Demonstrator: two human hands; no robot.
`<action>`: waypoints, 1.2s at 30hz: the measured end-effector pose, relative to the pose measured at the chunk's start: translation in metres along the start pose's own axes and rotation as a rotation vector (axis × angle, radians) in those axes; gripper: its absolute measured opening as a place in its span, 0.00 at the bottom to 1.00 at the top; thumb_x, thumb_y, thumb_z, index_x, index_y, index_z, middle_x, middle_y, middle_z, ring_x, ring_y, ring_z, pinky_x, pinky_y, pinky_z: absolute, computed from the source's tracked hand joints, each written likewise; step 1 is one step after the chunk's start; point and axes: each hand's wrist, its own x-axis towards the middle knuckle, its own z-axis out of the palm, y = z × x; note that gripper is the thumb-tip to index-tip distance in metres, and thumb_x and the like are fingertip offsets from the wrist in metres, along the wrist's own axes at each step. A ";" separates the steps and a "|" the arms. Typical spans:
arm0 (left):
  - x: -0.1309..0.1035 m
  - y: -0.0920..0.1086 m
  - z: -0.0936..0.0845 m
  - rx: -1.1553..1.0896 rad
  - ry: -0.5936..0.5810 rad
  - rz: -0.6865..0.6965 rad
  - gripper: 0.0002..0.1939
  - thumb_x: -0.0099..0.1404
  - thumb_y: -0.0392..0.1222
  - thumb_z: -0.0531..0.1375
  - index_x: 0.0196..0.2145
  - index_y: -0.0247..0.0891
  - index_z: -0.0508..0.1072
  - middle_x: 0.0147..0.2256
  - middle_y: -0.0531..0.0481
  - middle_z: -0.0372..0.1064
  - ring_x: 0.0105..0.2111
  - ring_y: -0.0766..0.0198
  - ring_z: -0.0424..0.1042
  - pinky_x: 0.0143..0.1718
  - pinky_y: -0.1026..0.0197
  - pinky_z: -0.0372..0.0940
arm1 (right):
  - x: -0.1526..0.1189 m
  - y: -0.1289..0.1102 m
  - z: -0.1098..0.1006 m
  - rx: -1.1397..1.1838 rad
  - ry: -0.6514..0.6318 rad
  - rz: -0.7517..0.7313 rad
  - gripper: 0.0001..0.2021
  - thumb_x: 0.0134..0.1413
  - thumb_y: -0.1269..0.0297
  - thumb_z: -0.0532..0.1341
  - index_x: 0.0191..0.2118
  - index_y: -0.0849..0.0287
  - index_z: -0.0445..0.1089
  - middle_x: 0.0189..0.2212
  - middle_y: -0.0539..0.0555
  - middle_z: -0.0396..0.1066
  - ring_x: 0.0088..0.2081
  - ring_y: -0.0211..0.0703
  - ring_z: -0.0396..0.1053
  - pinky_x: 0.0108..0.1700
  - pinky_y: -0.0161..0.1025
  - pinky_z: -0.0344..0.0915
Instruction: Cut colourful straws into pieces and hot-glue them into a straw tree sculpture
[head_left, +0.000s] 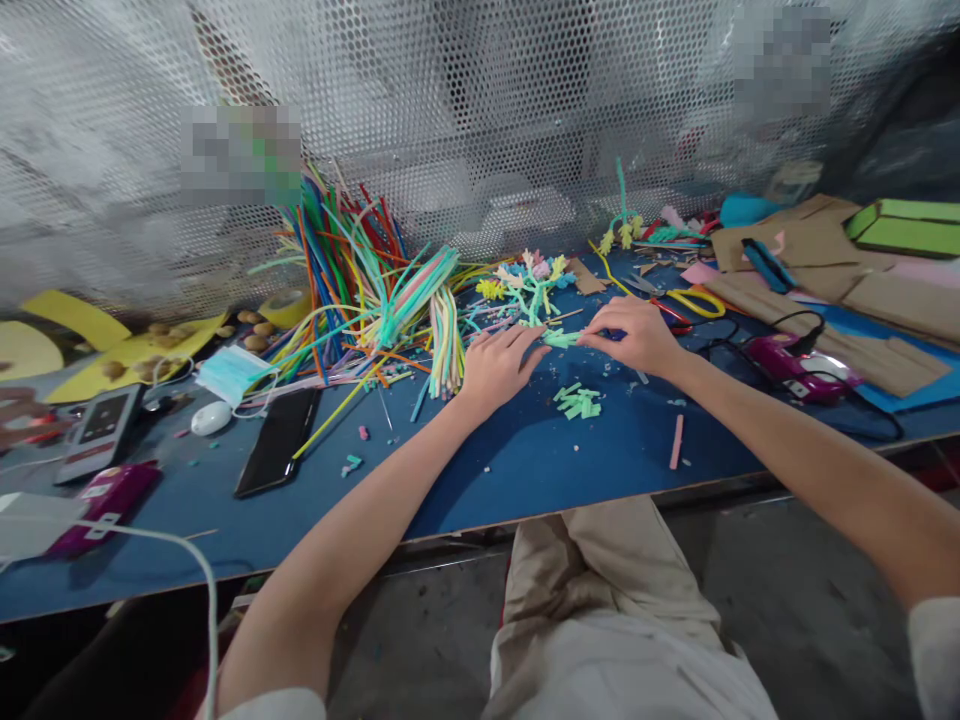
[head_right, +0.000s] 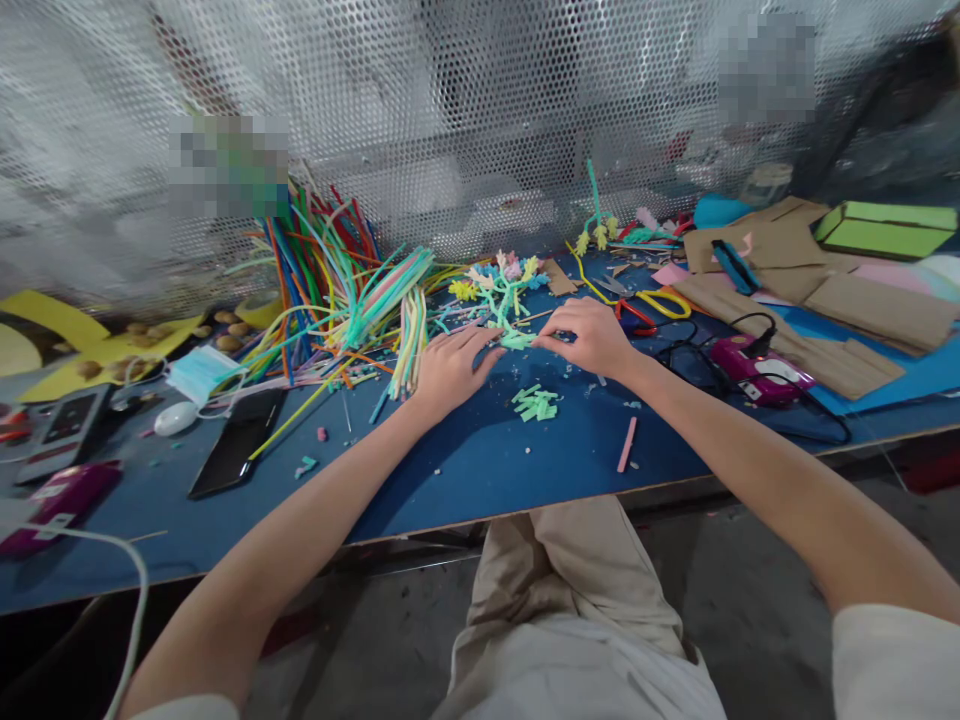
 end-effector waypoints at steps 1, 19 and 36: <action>0.000 -0.001 0.001 0.004 -0.001 0.006 0.17 0.79 0.52 0.56 0.56 0.46 0.79 0.50 0.46 0.82 0.50 0.56 0.81 0.47 0.53 0.67 | 0.000 0.000 0.000 -0.002 0.001 0.003 0.20 0.65 0.42 0.64 0.32 0.53 0.80 0.34 0.56 0.82 0.38 0.52 0.75 0.45 0.50 0.64; 0.000 -0.004 0.002 0.029 0.002 0.013 0.13 0.78 0.49 0.58 0.48 0.48 0.83 0.45 0.51 0.84 0.44 0.57 0.82 0.43 0.52 0.64 | 0.000 0.003 0.005 -0.023 0.023 -0.018 0.22 0.64 0.39 0.64 0.33 0.54 0.79 0.32 0.56 0.81 0.35 0.49 0.71 0.43 0.48 0.62; -0.003 -0.007 0.006 -0.100 -0.018 0.058 0.18 0.80 0.48 0.54 0.54 0.46 0.83 0.47 0.50 0.83 0.43 0.55 0.83 0.37 0.55 0.70 | -0.001 0.009 0.010 -0.069 0.073 -0.138 0.16 0.65 0.49 0.67 0.32 0.55 0.77 0.32 0.53 0.81 0.35 0.47 0.73 0.40 0.46 0.63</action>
